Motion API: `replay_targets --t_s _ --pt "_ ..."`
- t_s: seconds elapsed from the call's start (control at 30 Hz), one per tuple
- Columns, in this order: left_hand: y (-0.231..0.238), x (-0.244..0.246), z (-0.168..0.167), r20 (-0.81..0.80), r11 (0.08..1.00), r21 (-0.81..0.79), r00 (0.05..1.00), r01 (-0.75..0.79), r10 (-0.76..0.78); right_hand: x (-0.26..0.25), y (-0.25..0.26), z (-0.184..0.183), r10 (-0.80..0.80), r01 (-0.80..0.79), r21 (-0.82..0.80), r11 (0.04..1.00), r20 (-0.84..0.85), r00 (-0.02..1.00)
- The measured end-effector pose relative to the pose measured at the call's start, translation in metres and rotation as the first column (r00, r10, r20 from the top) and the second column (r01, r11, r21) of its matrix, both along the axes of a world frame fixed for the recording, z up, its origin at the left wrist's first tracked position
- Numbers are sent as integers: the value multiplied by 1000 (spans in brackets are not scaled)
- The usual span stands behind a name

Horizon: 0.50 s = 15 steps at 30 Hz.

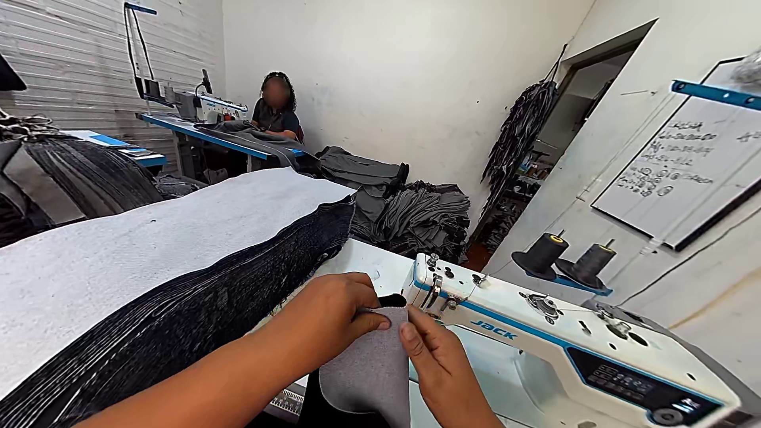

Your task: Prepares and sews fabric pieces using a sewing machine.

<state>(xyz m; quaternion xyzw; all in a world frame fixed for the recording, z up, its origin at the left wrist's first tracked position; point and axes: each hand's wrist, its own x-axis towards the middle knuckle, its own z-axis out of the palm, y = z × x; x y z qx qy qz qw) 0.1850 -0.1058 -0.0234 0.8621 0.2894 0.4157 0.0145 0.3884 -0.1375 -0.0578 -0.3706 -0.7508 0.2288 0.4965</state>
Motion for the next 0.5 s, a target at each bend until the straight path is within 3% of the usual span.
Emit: replay_targets --t_s 0.13,0.2,0.33,0.5 --pt "-5 15 -15 87 992 103 994 -68 59 2 -7 0 -135 128 58 990 130 982" --pt "-8 18 -13 65 995 72 995 -76 71 8 -10 8 -93 89 27 996 165 982" --pt "-8 23 -7 92 996 49 994 -71 67 20 -8 18 94 -94 -127 987 -8 996" --pt "-8 35 -10 147 969 213 985 -123 93 13 -7 16 -72 85 98 992 -128 989"
